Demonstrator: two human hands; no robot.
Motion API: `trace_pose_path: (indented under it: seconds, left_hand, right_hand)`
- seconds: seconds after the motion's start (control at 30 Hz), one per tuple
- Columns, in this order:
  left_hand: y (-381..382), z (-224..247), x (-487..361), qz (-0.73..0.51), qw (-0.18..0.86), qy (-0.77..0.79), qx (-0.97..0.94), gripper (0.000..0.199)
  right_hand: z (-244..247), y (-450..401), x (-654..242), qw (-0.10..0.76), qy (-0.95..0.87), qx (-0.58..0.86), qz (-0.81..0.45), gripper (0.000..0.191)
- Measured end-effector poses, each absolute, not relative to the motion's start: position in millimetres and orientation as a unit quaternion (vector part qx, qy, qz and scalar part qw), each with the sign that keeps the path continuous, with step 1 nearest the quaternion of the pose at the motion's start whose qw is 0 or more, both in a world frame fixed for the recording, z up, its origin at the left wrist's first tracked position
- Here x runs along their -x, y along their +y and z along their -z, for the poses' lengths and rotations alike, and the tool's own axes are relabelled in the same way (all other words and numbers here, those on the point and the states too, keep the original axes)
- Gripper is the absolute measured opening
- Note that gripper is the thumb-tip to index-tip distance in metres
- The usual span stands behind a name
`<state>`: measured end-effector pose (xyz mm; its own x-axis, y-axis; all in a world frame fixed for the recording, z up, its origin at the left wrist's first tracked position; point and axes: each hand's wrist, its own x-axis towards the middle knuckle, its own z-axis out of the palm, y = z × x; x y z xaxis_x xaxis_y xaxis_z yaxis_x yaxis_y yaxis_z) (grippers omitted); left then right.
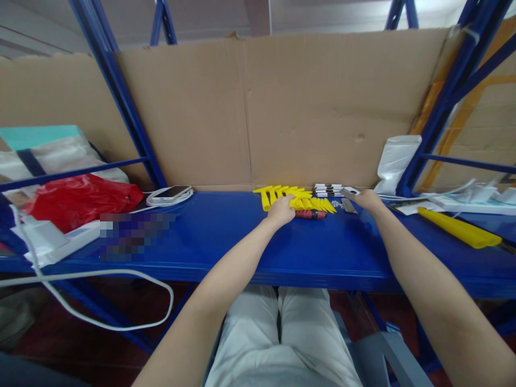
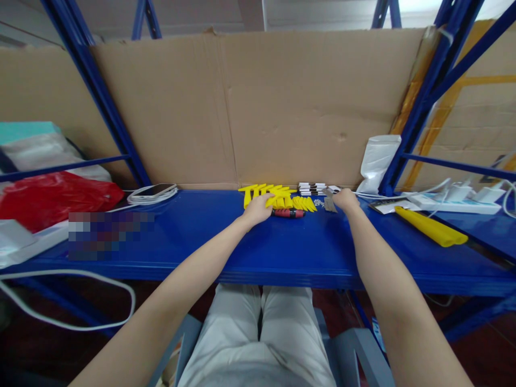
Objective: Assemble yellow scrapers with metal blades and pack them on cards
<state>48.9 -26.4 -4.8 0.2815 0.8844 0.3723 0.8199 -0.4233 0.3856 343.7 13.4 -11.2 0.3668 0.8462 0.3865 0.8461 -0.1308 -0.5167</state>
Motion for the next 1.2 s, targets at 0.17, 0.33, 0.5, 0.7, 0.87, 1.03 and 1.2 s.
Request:
trace_pose_path:
  seconds: [0.17, 0.33, 0.5, 0.7, 0.87, 1.03, 1.2]
  left_hand:
    - [-26.1, 5.0, -49.5, -0.266, 0.054, 0.534, -0.801, 0.048]
    - [-27.5, 3.7, -50.2, -0.259, 0.045, 0.545, -0.796, 0.058]
    - [-30.3, 1.8, -51.0, -0.262, 0.047, 0.548, -0.793, 0.064]
    - [-31.0, 2.3, -52.4, -0.28, 0.048, 0.524, -0.803, 0.066]
    - [-29.2, 4.1, -52.0, -0.293, 0.054, 0.501, -0.812, 0.067]
    - [-28.0, 5.0, -51.3, -0.297, 0.058, 0.48, -0.823, 0.068]
    - [-32.9, 1.5, -51.0, -0.267, 0.045, 0.478, -0.836, 0.065]
  right_hand:
    - [-5.8, 1.0, -313.0, 0.405, -0.572, 0.711, -0.067, 0.017]
    - [-11.9, -10.5, -273.7, 0.49, -0.595, 0.614, -0.17, 0.019]
    - [-14.0, -20.7, -242.4, 0.518, -0.592, 0.572, -0.233, 0.018]
    - [-12.8, -26.5, -224.9, 0.518, -0.578, 0.578, -0.254, 0.019]
    - [-9.8, -25.7, -225.2, 0.501, -0.593, 0.576, -0.256, 0.022]
    - [-6.2, -23.1, -229.4, 0.487, -0.631, 0.563, -0.22, 0.022]
    - [-4.8, -19.7, -232.5, 0.437, -0.68, 0.559, -0.184, 0.023]
